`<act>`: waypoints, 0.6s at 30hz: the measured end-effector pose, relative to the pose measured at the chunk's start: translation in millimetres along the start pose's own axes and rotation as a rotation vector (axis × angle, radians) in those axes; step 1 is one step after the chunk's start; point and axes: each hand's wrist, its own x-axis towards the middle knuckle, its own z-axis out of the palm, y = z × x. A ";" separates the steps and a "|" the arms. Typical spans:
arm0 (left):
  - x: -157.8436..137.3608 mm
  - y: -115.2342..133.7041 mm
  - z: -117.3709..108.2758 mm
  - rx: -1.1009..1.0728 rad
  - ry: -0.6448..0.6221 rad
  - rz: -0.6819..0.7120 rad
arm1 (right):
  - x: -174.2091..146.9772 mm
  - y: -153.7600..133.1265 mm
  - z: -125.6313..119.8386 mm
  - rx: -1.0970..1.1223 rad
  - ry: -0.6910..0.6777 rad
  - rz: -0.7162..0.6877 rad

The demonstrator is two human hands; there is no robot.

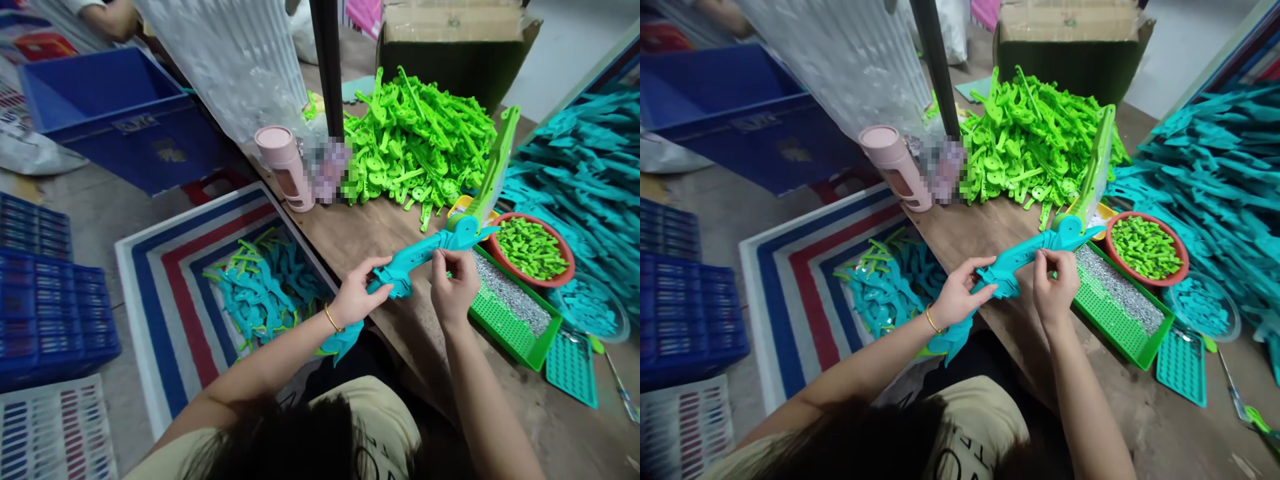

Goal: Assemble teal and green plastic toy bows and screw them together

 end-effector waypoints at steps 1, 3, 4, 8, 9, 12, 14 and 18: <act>-0.3 0.8 1.0 -0.006 -0.001 -0.002 | -1.1 0.3 0.2 -0.003 -0.002 -0.019; -1.1 2.2 3.0 -0.025 -0.002 -0.004 | -3.0 0.6 1.1 -0.023 -0.008 -0.087; -1.5 2.6 3.9 -0.033 -0.001 -0.004 | -3.7 0.8 1.5 -0.041 -0.016 -0.125; -4.4 1.1 4.1 -0.034 0.021 -0.005 | -5.5 2.9 0.2 -0.056 -0.045 -0.144; -5.7 0.2 3.4 -0.026 0.024 -0.001 | -6.2 3.5 -1.4 -0.045 -0.046 -0.133; -12.6 -2.2 2.2 0.010 0.010 0.037 | -10.0 3.6 -7.3 -0.071 -0.019 -0.168; -20.0 -4.1 2.8 0.023 0.002 0.078 | -14.1 1.0 -9.4 -0.115 -0.004 -0.223; -40.3 -12.3 -2.7 -0.006 0.025 0.113 | -28.4 -9.6 -5.4 -0.118 -0.036 -0.266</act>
